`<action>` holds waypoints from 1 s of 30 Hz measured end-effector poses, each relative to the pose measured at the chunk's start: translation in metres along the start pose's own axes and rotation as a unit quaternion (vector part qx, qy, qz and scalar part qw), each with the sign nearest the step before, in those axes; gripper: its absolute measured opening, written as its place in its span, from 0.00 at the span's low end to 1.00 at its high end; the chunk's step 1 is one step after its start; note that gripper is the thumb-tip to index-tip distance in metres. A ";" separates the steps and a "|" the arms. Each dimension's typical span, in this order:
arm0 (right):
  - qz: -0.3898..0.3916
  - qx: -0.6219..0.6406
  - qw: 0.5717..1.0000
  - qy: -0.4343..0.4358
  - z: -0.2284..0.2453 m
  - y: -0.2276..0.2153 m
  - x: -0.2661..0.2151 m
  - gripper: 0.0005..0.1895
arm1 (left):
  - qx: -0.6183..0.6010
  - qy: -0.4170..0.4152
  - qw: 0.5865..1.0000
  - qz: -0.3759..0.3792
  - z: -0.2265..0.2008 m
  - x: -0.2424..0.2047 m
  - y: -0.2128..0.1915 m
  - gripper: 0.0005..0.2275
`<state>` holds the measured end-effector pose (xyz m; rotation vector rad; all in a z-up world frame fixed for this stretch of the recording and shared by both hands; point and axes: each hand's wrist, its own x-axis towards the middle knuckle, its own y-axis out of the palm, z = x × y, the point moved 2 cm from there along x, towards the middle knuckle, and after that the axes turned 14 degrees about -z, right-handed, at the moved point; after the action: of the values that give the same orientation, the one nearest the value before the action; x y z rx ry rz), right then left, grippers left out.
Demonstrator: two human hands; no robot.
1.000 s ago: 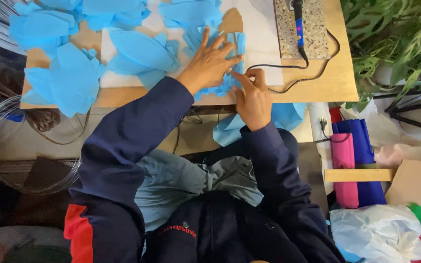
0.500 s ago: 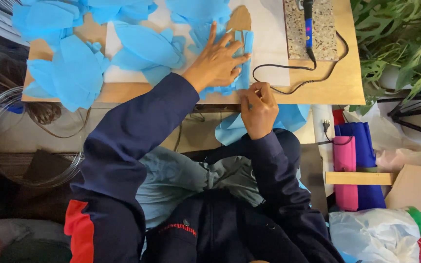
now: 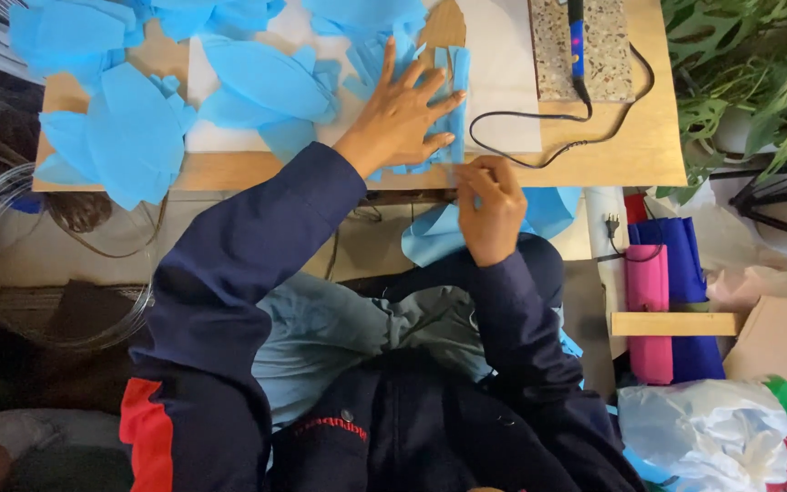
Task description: Cutting blue fabric into thin strips using scissors and organizing the resulting pieces.
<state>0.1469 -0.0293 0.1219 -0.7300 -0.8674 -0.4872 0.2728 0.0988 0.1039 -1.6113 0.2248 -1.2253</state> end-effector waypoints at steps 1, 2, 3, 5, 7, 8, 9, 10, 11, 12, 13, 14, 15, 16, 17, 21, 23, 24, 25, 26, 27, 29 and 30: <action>0.002 -0.001 1.000 0.002 -0.001 -0.005 0.000 0.07 | -0.002 -0.001 1.000 0.002 0.000 -0.001 0.001 0.22; -0.019 0.012 0.999 0.024 -0.002 -0.011 0.001 0.06 | 0.008 0.001 1.000 0.000 0.000 -0.001 0.002 0.22; -0.040 0.024 0.998 0.046 -0.004 -0.017 0.002 0.04 | 0.018 0.002 1.000 -0.002 0.001 -0.001 0.002 0.22; -0.034 0.017 0.998 0.051 -0.009 -0.021 -0.001 0.05 | 0.013 -0.001 1.000 0.009 0.000 0.000 0.002 0.22; -0.027 0.011 0.998 0.056 -0.010 -0.023 -0.002 0.07 | 0.010 -0.006 1.000 0.021 0.000 0.001 0.000 0.22; -0.009 0.020 0.998 0.055 -0.007 -0.022 -0.003 0.08 | 0.006 -0.006 0.999 0.032 0.000 0.002 -0.001 0.25; 0.008 0.029 0.998 0.055 -0.004 -0.021 -0.004 0.10 | 0.002 -0.007 0.999 0.044 0.000 0.002 -0.003 0.28; 0.008 0.030 0.998 0.055 -0.005 -0.019 -0.008 0.10 | 0.003 -0.007 0.999 0.044 0.000 0.002 -0.004 0.28; 0.020 0.007 0.999 0.035 -0.006 -0.017 -0.012 0.13 | -0.008 -0.008 0.999 0.047 0.000 0.002 -0.005 0.31; 0.032 -0.016 0.999 0.014 -0.006 -0.015 -0.016 0.16 | -0.018 -0.010 0.999 0.050 0.000 0.002 -0.005 0.35; 0.032 -0.015 0.999 0.015 -0.005 -0.014 -0.016 0.16 | -0.018 -0.010 0.999 0.051 0.000 0.003 -0.006 0.35; 0.035 -0.019 0.999 0.011 -0.003 -0.014 -0.016 0.16 | -0.013 -0.011 0.998 0.057 0.000 0.003 -0.006 0.35; 0.039 -0.022 0.999 0.007 -0.002 -0.014 -0.016 0.16 | -0.008 -0.012 0.998 0.064 0.000 0.003 -0.006 0.35; 0.039 -0.023 0.999 0.007 -0.002 -0.014 -0.016 0.16 | -0.009 -0.012 0.998 0.064 -0.001 0.004 -0.005 0.35; 0.040 -0.021 0.999 0.009 -0.002 -0.015 -0.016 0.16 | -0.012 -0.014 0.998 0.068 -0.001 0.004 -0.005 0.35; 0.008 -0.003 0.999 0.045 -0.007 -0.014 -0.016 0.12 | -0.001 -0.009 0.998 0.065 0.000 0.003 -0.003 0.36; 0.006 -0.029 0.998 0.052 -0.016 -0.010 -0.018 0.10 | 0.003 -0.004 0.998 0.057 0.001 0.001 -0.002 0.36; 0.002 -0.056 0.997 0.058 -0.020 -0.009 -0.019 0.09 | 0.006 0.002 0.999 0.048 0.001 0.000 -0.001 0.36; 0.002 -0.057 0.997 0.058 -0.016 -0.006 -0.014 0.09 | 0.006 0.003 0.999 0.047 0.000 0.001 -0.002 0.36; -0.003 -0.111 0.993 0.039 -0.012 -0.003 -0.010 0.06 | 0.007 -0.001 0.998 0.056 0.000 0.001 -0.002 0.36; -0.008 -0.164 0.986 0.020 -0.008 0.000 -0.005 0.05 | 0.009 -0.006 0.998 0.065 -0.001 0.002 -0.003 0.36; -0.005 -0.196 0.980 0.021 -0.006 0.006 -0.004 0.05 | 0.009 -0.002 0.998 0.059 -0.001 0.001 -0.001 0.35; 0.001 -0.227 0.974 0.022 -0.004 0.009 -0.003 0.07 | 0.010 -0.001 0.999 0.054 0.000 0.000 -0.001 0.34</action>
<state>0.1536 -0.0262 0.1143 -1.1323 -0.7188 -0.7096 0.2725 0.0989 0.1047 -1.5628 0.2922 -1.1399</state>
